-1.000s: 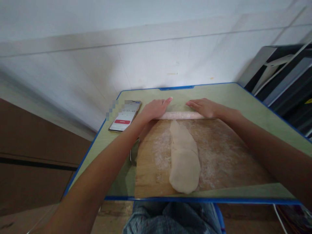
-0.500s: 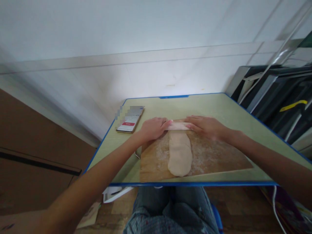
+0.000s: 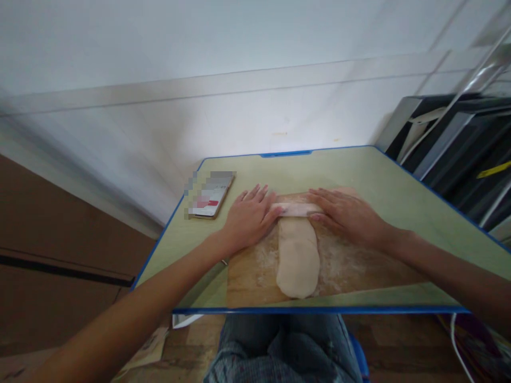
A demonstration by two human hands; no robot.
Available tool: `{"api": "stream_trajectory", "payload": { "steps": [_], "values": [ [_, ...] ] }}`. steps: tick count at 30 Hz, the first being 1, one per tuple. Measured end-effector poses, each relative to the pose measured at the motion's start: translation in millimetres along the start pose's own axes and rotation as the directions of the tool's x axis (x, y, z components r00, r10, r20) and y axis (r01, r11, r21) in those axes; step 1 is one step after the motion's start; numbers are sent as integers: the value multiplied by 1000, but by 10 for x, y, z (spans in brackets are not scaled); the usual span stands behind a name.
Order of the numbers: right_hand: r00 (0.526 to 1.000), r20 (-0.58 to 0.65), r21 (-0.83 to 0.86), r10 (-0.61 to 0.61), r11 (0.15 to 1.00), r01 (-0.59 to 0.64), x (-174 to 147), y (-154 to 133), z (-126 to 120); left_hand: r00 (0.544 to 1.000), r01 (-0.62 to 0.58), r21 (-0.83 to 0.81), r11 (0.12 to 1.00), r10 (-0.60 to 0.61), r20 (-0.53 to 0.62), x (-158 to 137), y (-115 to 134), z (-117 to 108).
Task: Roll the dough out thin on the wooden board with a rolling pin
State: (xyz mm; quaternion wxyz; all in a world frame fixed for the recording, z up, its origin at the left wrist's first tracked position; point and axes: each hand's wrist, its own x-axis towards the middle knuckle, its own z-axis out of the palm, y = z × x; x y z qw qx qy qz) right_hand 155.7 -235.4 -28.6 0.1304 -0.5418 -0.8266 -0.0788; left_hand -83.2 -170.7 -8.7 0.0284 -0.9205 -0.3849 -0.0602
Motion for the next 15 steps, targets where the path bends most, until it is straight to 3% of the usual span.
{"api": "stream_trajectory", "payload": {
  "steps": [6, 12, 15],
  "values": [
    [994, 41, -15, 106, 994, -106, 232, 131, 74, 1000, -9, -13, 1000, 9, 13, 339, -132, 58],
    [976, 175, 90, 126, 985, -144, 448, 337, 88, 992, 109, -92, 990, -103, 75, 621, -243, 40],
    [994, 99, 97, 41, 994, -50, 470, 411, 88, 995, 89, -116, 989, -82, 64, 723, -313, 90]
  ]
}}
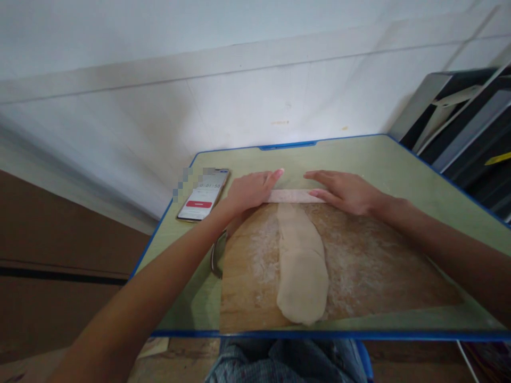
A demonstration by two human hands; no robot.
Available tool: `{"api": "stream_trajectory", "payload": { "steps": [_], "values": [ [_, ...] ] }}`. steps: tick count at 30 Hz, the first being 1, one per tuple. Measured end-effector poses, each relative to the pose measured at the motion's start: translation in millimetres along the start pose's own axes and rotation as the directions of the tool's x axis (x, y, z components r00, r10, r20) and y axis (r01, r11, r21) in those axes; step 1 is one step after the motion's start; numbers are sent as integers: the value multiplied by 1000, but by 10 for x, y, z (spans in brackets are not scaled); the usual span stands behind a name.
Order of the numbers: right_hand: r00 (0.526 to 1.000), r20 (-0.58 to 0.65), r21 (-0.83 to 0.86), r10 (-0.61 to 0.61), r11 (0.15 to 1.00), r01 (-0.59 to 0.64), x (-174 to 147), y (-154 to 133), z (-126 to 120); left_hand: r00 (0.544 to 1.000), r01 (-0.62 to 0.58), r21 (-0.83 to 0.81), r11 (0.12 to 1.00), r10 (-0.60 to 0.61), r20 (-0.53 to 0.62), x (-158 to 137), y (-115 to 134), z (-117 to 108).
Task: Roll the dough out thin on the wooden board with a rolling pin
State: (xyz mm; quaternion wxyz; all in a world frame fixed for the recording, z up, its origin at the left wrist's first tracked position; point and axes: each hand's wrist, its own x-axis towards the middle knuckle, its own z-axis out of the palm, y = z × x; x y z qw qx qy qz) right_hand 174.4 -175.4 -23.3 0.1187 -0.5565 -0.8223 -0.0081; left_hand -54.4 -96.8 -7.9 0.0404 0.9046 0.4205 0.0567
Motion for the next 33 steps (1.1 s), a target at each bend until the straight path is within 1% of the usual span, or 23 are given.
{"api": "stream_trajectory", "payload": {
  "steps": [2, 4, 6, 8, 10, 11, 13, 15, 17, 19, 22, 25, 27, 29, 30, 32, 33],
  "values": [
    [991, -43, -21, -129, 992, 128, -19, 33, -9, 999, -27, -13, 1000, 27, -18, 70, -49, 45],
    [979, -47, -45, -198, 980, 196, -48, 54, -24, 997, -48, -37, 998, 45, -64, 131, -85, 82],
    [983, -21, -57, -181, 982, 179, -64, 68, -45, 986, -63, -69, 996, 52, -156, 168, -100, 90],
    [993, 31, -43, -117, 992, 118, -51, 78, -74, 967, -71, -96, 993, 45, -249, 171, -101, 58],
    [994, 96, 12, -48, 999, 47, -15, 83, -112, 960, -84, -100, 991, 53, -277, 134, -100, -13],
    [992, 121, 56, -26, 998, 19, 4, 81, -135, 964, -89, -94, 992, 62, -258, 102, -100, -58],
    [987, 158, 177, -25, 984, -4, 24, 57, -190, 977, -101, -45, 994, 91, -195, 15, -97, -159],
    [983, 174, 287, -61, 958, 9, 4, 5, -254, 983, -116, 60, 991, 123, -135, -97, -80, -258],
    [981, 170, 316, -92, 948, 34, -56, -61, -322, 984, -133, 167, 977, 150, -93, -222, -40, -338],
    [986, 140, 261, -90, 964, 51, -133, -118, -393, 984, -147, 232, 961, 165, -62, -341, 20, -398],
    [997, 59, 104, -51, 994, 45, -224, -152, -496, 983, -157, 274, 949, 176, -45, -460, 114, -464],
    [1000, -29, -64, -3, 998, 2, -255, -152, -581, 979, -153, 281, 947, 184, -89, -480, 183, -530],
    [997, -80, -140, 21, 990, -32, -265, -168, -615, 976, -138, 273, 952, 177, -125, -465, 214, -573],
    [995, -93, -155, 26, 987, -41, -289, -209, -624, 979, -114, 262, 958, 153, -132, -458, 232, -600],
    [997, -78, -137, 21, 990, -32, -311, -235, -619, 983, -115, 251, 961, 147, -110, -465, 235, -603],
    [1000, -25, -70, 8, 998, -10, -373, -282, -593, 984, -171, 184, 968, 178, -26, -504, 225, -581],
    [1000, -1, -34, 7, 999, -7, -410, -294, -573, 979, -200, 132, 971, 205, -19, -535, 213, -557]
  ]
}}
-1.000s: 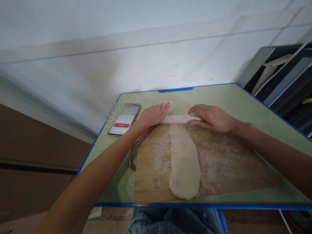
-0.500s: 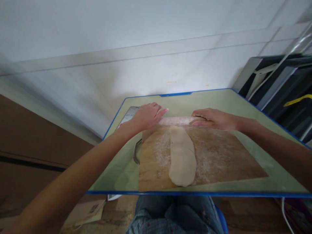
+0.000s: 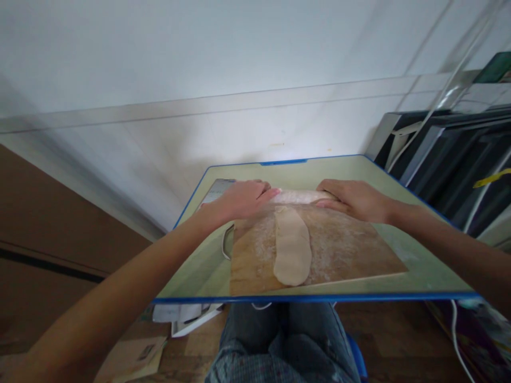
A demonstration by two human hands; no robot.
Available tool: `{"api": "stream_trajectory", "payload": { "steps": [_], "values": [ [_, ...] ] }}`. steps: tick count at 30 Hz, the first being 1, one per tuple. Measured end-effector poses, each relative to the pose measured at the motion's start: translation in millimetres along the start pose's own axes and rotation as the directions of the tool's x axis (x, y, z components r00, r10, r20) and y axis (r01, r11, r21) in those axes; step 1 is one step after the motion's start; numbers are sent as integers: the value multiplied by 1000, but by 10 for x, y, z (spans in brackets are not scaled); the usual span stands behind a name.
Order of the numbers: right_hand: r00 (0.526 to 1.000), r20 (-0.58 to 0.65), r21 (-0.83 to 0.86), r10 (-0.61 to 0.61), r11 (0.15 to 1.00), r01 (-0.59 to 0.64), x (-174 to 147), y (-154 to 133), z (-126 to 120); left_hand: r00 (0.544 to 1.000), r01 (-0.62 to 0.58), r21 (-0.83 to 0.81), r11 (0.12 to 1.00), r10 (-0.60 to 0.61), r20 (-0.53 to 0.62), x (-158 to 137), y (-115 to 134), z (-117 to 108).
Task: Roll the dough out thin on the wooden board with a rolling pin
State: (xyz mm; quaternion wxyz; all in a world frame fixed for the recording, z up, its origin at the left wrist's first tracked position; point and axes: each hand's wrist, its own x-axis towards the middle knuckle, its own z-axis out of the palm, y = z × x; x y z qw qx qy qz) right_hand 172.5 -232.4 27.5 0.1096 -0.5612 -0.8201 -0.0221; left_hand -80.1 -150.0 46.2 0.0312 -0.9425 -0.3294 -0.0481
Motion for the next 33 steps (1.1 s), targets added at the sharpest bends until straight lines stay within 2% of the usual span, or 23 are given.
{"api": "stream_trajectory", "payload": {
  "steps": [1, 2, 3, 4, 5, 6, 8, 10, 12, 17, 22, 27, 31, 33],
  "values": [
    [1000, 12, 33, 7, 999, -8, -39, -3, 23, 999, -13, -52, 999, 11, -48, -40, -2, 31],
    [1000, 10, 65, 27, 998, -27, -77, 6, 50, 989, -9, -97, 995, -5, -145, -85, -1, 67],
    [998, -3, 100, 58, 993, -57, -111, 26, 80, 961, 12, -135, 991, -49, -274, -131, 6, 108],
    [995, -22, 143, 98, 985, -94, -141, 55, 115, 911, 44, -175, 984, -112, -397, -177, 21, 151],
    [988, -44, 194, 146, 972, -134, -164, 90, 154, 865, 65, -227, 972, -168, -472, -219, 45, 197],
    [978, -65, 250, 197, 952, -175, -181, 127, 198, 852, 58, -293, 954, -200, -484, -254, 79, 244],
    [948, -114, 349, 296, 906, -241, -195, 193, 293, 913, -23, -437, 899, -158, -375, -299, 163, 339],
    [917, -160, 424, 365, 865, -270, -192, 237, 385, 970, -110, -507, 855, -18, -241, -307, 246, 424],
    [898, -184, 475, 400, 836, -275, -186, 253, 455, 983, -151, -463, 873, 85, -160, -290, 298, 483],
    [878, -210, 553, 431, 792, -257, -195, 226, 510, 992, -123, -239, 963, 117, -40, -246, 283, 483],
    [872, -235, 592, 429, 775, -222, -212, 213, 518, 988, -152, -27, 988, 152, -11, -209, 234, 424],
    [865, -248, 626, 437, 753, -202, -219, 223, 542, 995, -95, -78, 992, 95, -10, -119, 212, 494],
    [868, -237, 636, 436, 745, -201, -223, 224, 553, 961, -238, -156, 959, 255, 105, -82, 264, 579],
    [868, -243, 630, 433, 751, -198, -225, 223, 550, 942, -255, -177, 950, 286, 176, -79, 305, 589]
  ]
}}
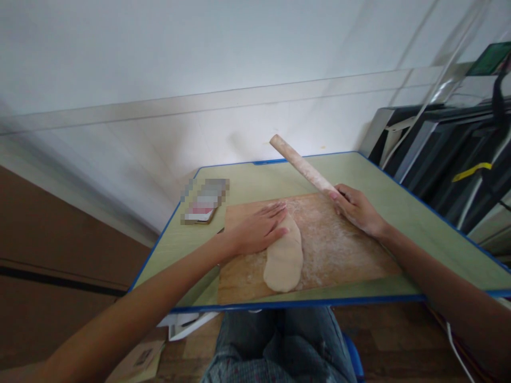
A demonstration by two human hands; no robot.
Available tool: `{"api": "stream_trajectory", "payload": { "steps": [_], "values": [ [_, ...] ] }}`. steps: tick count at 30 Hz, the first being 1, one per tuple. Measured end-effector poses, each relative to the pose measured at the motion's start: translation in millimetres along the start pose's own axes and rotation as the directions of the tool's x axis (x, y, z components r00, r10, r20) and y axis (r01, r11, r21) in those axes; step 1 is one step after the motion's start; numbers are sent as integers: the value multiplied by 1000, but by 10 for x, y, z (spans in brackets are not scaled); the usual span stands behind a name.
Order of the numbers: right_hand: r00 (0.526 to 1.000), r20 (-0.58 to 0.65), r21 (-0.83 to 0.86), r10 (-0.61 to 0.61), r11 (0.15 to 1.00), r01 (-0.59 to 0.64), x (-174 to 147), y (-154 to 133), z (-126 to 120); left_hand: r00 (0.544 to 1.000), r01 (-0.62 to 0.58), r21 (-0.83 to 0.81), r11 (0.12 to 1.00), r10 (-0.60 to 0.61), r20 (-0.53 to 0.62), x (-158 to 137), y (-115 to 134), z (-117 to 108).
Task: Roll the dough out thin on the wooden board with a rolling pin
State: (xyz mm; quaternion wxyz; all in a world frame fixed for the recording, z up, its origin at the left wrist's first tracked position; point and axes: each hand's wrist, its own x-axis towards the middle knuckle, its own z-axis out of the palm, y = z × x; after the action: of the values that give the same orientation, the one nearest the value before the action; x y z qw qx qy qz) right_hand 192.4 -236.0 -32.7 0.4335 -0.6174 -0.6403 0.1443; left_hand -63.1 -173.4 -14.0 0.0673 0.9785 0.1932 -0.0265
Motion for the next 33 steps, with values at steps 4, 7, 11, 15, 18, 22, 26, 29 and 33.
{"api": "stream_trajectory", "payload": {
  "steps": [4, 7, 11, 15, 18, 22, 26, 29, 33],
  "values": [
    [1000, 12, -14, -9, 1000, 10, 2, -12, -10, 999, 31, -36, 999, -30, 35, 4, 38, -49],
    [1000, 14, -22, -15, 1000, 15, 4, -10, -11, 998, 38, -91, 995, -33, 50, 3, 8, -104],
    [999, -8, -33, -36, 999, 36, 5, 11, -12, 994, 109, -107, 988, -108, 17, 36, -75, -83],
    [999, 0, -46, -38, 998, 38, 4, 20, -13, 995, 82, -83, 993, -77, 65, 71, -139, -27],
    [1000, -2, -34, -29, 999, 29, 4, 23, -7, 997, 72, -138, 988, -69, 25, 16, -118, -72],
    [1000, -5, -36, -18, 999, 18, 1, 26, -4, 991, -20, -198, 980, -6, -130, -169, 67, -101],
    [997, 68, -91, -45, 995, 51, -18, -9, -15, 990, -128, -133, 983, 118, -78, -324, 264, 11],
    [976, 174, -119, -133, 981, 155, -68, -60, -16, 979, -132, -45, 990, 123, -162, -393, 299, -15],
    [924, 317, -241, -212, 925, 294, -166, -153, 6, 923, 14, 88, 996, 21, -385, -472, 236, -249]
  ]
}}
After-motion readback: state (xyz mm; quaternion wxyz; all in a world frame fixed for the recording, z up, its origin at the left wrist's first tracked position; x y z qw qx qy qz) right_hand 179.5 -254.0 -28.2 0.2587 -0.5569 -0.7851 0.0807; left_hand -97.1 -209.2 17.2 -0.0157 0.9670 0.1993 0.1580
